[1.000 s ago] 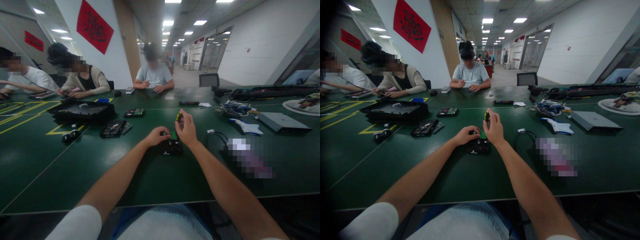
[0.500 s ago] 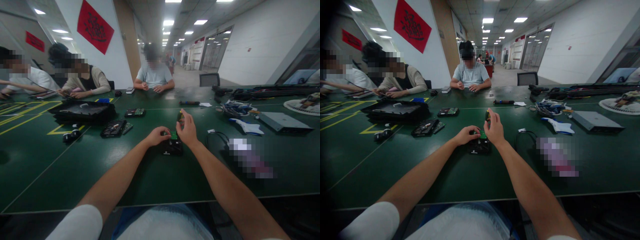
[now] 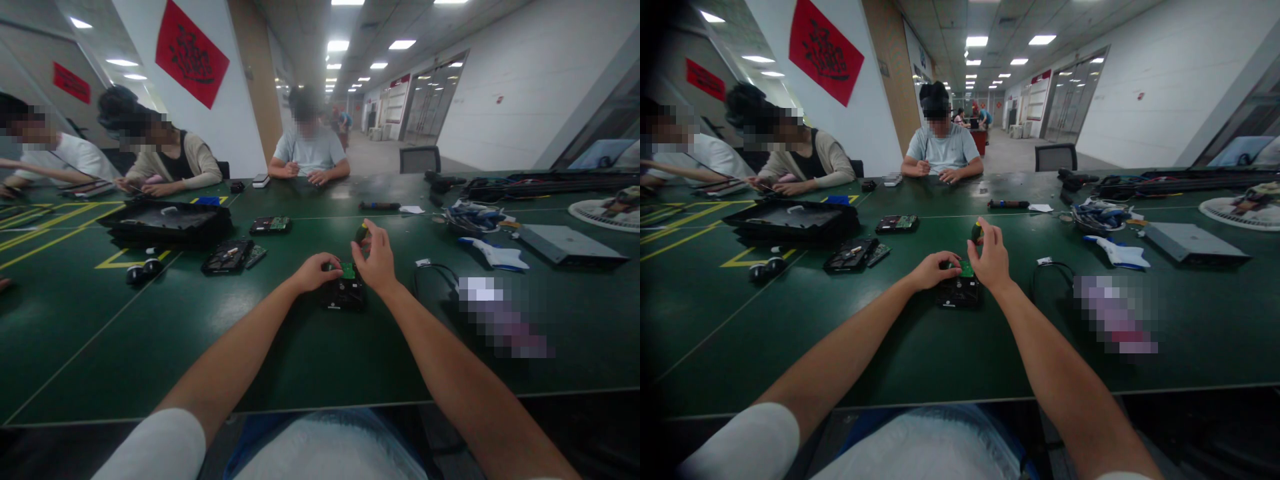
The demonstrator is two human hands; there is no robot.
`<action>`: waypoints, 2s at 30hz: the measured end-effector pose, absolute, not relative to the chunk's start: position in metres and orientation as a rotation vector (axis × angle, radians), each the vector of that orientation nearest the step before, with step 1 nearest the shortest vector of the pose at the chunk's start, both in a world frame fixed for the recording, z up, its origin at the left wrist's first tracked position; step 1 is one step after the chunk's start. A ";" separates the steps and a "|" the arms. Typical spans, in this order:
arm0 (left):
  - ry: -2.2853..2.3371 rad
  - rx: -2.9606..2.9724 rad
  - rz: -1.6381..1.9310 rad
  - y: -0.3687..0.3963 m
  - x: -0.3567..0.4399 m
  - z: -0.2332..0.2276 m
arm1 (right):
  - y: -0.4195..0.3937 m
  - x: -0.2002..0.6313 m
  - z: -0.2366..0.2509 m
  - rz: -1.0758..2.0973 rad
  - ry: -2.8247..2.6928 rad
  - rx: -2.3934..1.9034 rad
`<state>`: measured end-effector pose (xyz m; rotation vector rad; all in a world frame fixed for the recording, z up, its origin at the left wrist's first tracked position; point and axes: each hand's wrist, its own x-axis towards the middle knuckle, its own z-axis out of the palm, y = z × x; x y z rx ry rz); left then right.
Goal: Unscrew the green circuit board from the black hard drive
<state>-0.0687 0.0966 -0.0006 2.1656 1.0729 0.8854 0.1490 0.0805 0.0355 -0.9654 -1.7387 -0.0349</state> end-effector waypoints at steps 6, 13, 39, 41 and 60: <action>1.064 2.167 0.903 0.098 -0.068 -0.003 | 0.082 0.149 0.034 -0.051 -1.757 -0.947; 1.070 2.165 0.899 0.098 -0.068 -0.003 | 0.082 0.149 0.034 -0.042 -1.755 -0.943; 1.059 2.165 0.914 0.098 -0.068 -0.004 | 0.082 0.148 0.035 -0.027 -1.760 -0.922; 1.051 2.161 0.916 0.098 -0.068 -0.003 | 0.082 0.148 0.035 -0.028 -1.758 -0.919; 1.063 2.162 0.906 0.094 -0.067 0.003 | 0.081 0.150 0.036 -0.016 -1.776 -0.938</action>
